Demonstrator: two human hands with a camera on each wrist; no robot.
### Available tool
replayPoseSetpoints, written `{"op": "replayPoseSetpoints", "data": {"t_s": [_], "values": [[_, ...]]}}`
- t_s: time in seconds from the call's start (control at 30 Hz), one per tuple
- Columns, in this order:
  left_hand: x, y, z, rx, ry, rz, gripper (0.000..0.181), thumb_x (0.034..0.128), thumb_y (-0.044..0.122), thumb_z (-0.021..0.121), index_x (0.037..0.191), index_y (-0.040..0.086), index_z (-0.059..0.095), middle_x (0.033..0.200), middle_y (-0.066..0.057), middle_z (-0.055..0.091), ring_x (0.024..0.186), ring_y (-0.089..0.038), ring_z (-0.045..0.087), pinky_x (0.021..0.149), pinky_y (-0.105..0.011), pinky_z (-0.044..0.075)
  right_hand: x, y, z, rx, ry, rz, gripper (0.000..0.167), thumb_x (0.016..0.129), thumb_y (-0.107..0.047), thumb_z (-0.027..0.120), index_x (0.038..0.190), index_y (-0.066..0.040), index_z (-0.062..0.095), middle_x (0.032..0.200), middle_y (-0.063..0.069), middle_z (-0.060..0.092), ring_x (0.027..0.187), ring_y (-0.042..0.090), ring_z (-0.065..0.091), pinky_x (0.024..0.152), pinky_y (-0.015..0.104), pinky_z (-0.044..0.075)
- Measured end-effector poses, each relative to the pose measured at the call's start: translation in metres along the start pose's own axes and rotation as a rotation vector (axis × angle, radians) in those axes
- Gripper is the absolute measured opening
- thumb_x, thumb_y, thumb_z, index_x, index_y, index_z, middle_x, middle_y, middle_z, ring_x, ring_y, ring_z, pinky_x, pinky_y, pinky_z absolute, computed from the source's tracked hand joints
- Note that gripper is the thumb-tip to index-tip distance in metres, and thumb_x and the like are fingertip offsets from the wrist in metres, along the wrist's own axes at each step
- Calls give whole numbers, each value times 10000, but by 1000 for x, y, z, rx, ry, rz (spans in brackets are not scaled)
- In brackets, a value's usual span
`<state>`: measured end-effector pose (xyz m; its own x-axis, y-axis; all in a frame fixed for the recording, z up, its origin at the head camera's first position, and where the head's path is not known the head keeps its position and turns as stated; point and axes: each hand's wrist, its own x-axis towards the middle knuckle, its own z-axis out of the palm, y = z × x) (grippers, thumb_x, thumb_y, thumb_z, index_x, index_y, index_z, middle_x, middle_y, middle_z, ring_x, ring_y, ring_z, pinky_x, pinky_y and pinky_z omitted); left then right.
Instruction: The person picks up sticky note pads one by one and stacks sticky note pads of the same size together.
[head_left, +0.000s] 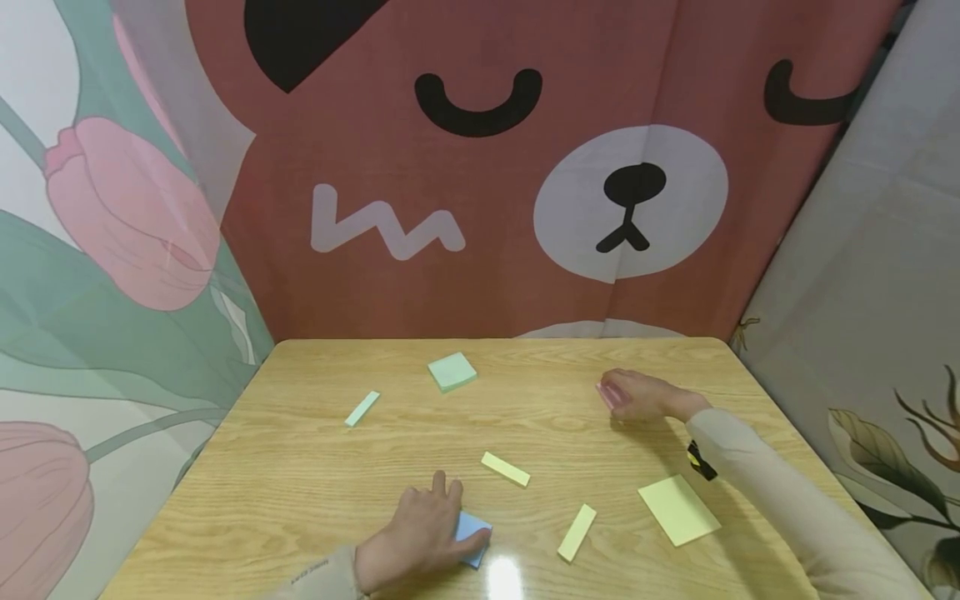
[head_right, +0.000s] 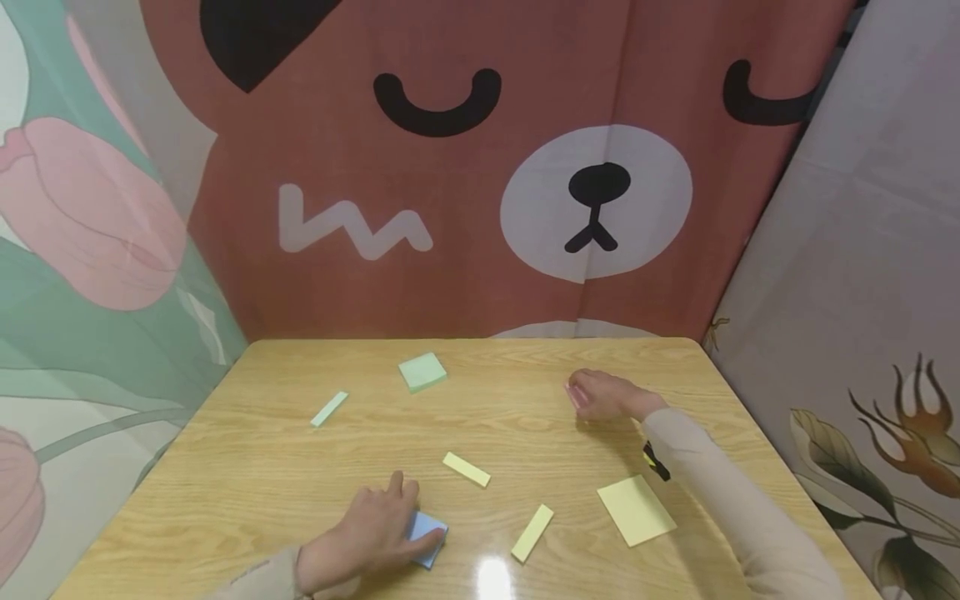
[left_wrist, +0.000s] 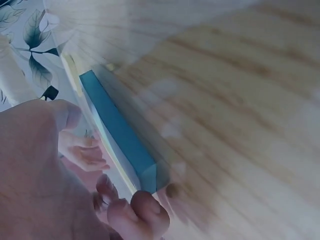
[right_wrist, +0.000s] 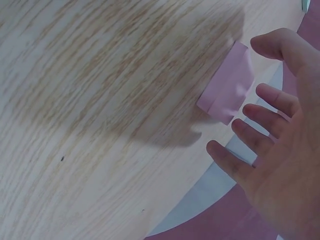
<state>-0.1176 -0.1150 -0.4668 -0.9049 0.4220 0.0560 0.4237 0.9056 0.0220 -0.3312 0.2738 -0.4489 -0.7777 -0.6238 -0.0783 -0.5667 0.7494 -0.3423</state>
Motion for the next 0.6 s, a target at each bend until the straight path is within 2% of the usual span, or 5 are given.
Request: {"op": "replayPoseSetpoints", "data": {"t_s": [0.27, 0.4, 0.6], "values": [[-2, 2, -2, 0, -35, 1, 672, 894, 715, 470, 952, 48, 530, 827, -79, 423, 498, -174, 448, 479, -308, 311, 0, -1, -1, 11, -6, -73, 626, 793, -195, 776, 1304, 55, 514, 1304, 240, 538, 1193, 442, 508, 990, 589, 400], [-3, 3, -1, -11, -35, 6, 659, 888, 719, 477, 921, 62, 507, 816, -64, 400, 491, -156, 423, 491, -302, 301, 0, -1, -2, 14, -28, -65, 618, 784, -152, 767, 1313, 43, 516, 1336, 253, 518, 1211, 441, 501, 997, 584, 401], [-3, 3, 1, 1, -23, 11, 660, 881, 732, 475, 902, 72, 479, 799, -50, 371, 480, -141, 393, 488, -297, 286, 0, 0, -3, -21, -20, -70, 605, 768, -131, 763, 1299, 30, 521, 1337, 266, 505, 1221, 464, 483, 997, 594, 400]]}}
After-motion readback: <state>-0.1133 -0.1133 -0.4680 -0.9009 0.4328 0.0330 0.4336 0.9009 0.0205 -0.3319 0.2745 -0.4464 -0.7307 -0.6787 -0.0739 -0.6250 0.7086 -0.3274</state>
